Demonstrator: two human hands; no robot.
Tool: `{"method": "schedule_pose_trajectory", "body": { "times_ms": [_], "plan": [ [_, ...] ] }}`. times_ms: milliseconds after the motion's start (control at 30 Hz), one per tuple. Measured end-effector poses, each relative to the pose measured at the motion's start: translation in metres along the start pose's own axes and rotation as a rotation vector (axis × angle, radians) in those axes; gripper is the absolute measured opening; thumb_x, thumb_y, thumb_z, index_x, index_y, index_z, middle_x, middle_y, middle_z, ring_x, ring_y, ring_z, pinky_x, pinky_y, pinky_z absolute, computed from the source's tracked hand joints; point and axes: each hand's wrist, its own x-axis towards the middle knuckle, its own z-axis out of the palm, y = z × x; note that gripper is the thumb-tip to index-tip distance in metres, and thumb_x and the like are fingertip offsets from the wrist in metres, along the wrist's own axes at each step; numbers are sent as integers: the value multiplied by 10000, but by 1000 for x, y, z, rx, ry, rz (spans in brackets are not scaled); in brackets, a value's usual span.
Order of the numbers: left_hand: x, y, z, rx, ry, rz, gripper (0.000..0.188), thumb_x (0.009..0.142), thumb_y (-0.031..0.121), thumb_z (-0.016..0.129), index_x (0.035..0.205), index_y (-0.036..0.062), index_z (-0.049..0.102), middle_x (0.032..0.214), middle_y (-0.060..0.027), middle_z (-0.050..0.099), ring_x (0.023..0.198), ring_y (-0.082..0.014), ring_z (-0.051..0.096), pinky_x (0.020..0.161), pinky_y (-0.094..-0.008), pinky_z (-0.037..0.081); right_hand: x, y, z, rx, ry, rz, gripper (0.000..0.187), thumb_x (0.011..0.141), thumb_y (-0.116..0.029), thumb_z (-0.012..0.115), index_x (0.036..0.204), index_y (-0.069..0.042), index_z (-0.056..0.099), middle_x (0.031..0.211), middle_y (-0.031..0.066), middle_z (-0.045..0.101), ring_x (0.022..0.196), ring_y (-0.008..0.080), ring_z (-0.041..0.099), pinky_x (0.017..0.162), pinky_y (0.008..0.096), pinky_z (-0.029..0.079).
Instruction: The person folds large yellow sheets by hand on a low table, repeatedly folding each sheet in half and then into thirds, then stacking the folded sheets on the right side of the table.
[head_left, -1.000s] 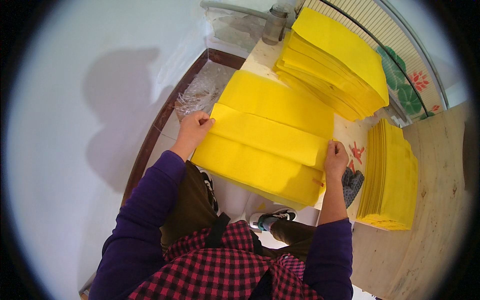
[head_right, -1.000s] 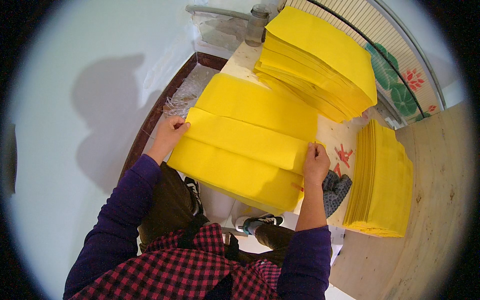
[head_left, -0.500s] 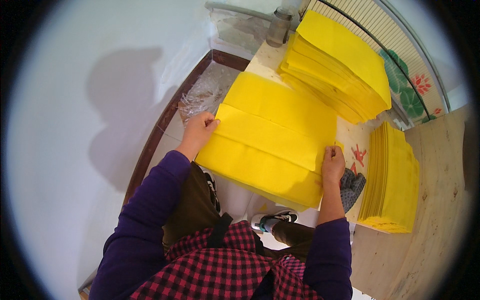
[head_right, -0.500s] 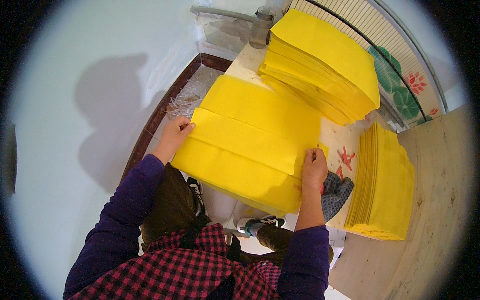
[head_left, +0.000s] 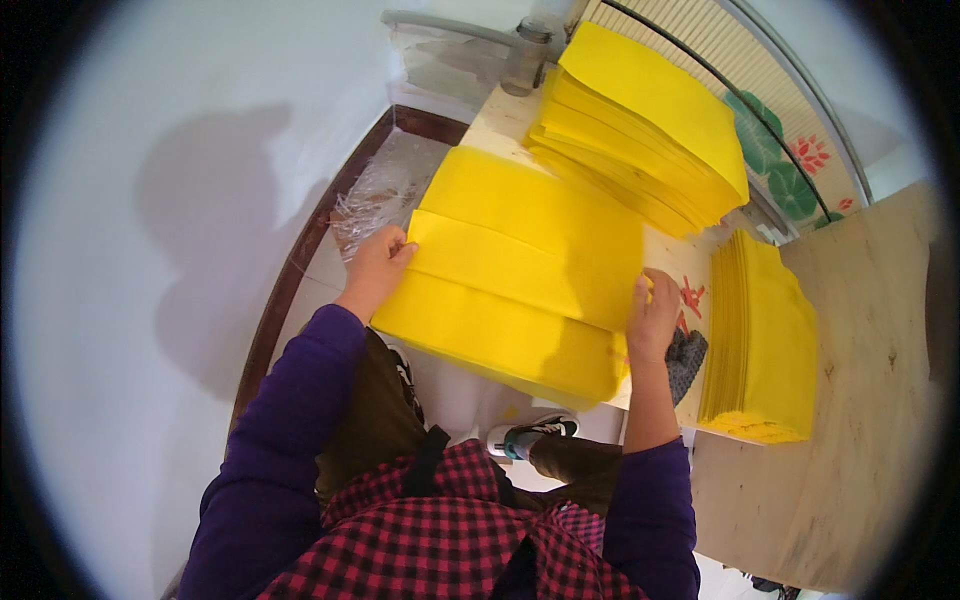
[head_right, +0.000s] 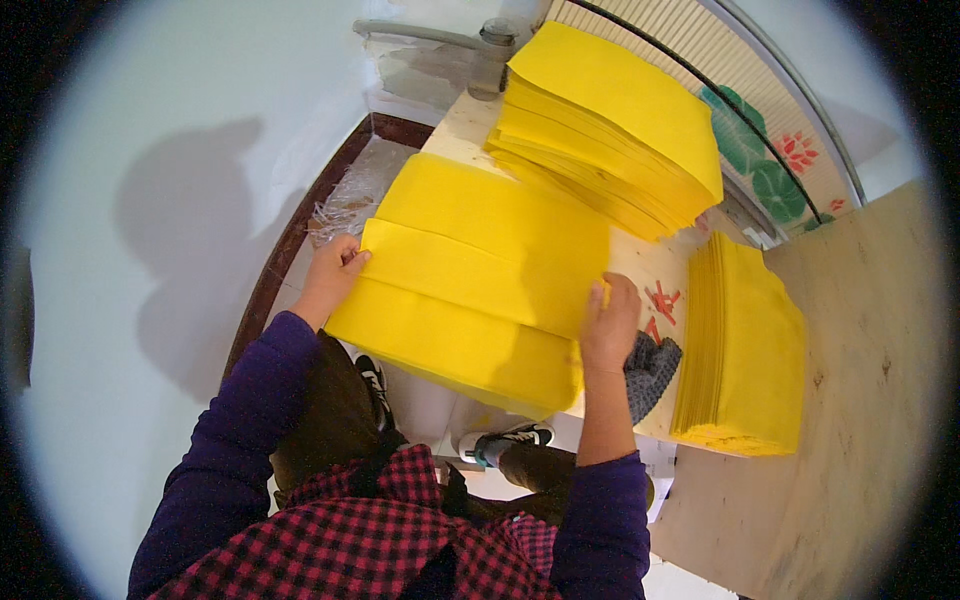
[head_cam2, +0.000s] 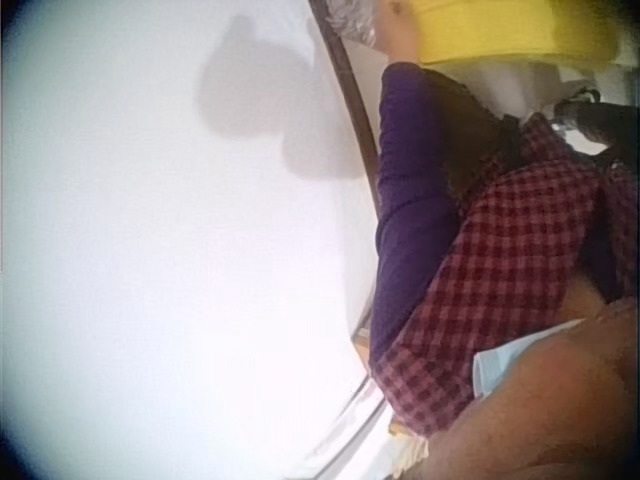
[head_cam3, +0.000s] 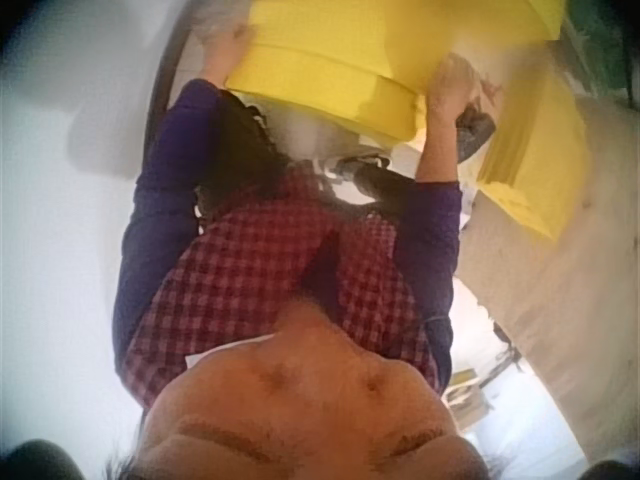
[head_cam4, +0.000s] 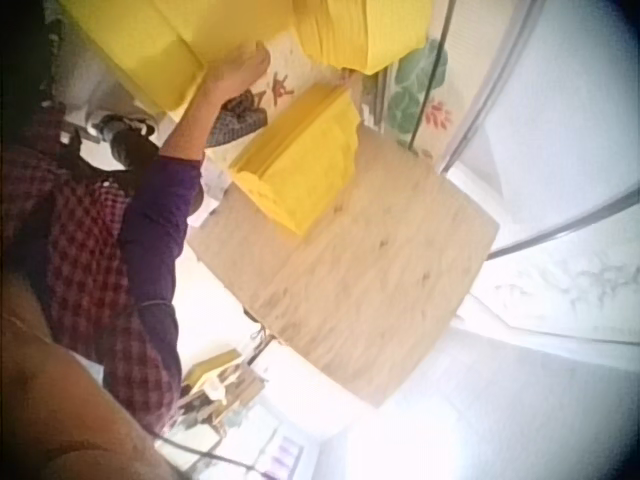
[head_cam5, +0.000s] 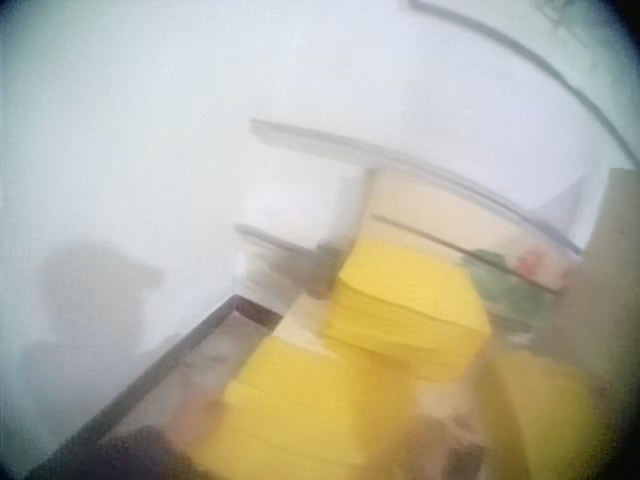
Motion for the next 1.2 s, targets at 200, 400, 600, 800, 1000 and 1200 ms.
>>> {"method": "schedule_pose_trajectory", "body": {
  "times_ms": [200, 400, 600, 800, 1000, 1200],
  "plan": [
    [3, 0, -1, 12, -27, -9, 171, 852, 140, 656, 845, 18, 536, 692, -120, 564, 630, -246, 542, 592, -363, 432, -10, -105, 36, 180, -194, -137, 428, 891, -229, 608, 1255, -16, 536, 1357, 204, 490, 1257, 367, 451, 1071, 444, 339],
    [7, -13, 4, -54, -36, 7, 180, 838, 121, 676, 825, 24, 524, 636, -80, 518, 574, -193, 492, 548, -337, 404, -7, -188, 79, 163, -328, -210, 562, 935, -336, 528, 1344, 40, 444, 1433, 261, 381, 1345, 392, 349, 1107, 500, 268],
    [8, -13, 4, -58, -25, 17, 181, 820, 92, 691, 808, 27, 523, 618, -66, 486, 559, -177, 456, 531, -329, 381, -3, -191, 93, 54, -418, -108, 620, 940, -397, 492, 1390, 19, 402, 1489, 243, 310, 1387, 370, 292, 1132, 496, 214],
    [6, -5, 0, -21, -4, 46, 165, 819, 93, 693, 810, 19, 546, 652, -81, 497, 583, -193, 467, 542, -338, 389, 13, -128, 73, -19, -377, -75, 563, 929, -348, 517, 1367, -3, 440, 1464, 238, 357, 1379, 370, 307, 1126, 489, 236],
    [7, -7, 2, -56, 17, 45, 166, 810, 106, 706, 815, 9, 571, 675, -87, 515, 602, -202, 493, 560, -333, 406, 12, -51, 38, -135, -404, -38, 508, 926, -313, 524, 1328, -7, 476, 1441, 196, 408, 1355, 339, 351, 1111, 489, 271],
    [11, -11, 4, -109, 10, 8, 161, 810, 111, 707, 809, 2, 587, 694, -76, 538, 622, -178, 507, 580, -314, 420, -13, -28, 33, -153, -375, 9, 465, 908, -286, 547, 1276, -7, 500, 1404, 198, 440, 1317, 354, 394, 1091, 498, 294]
  ]
}}
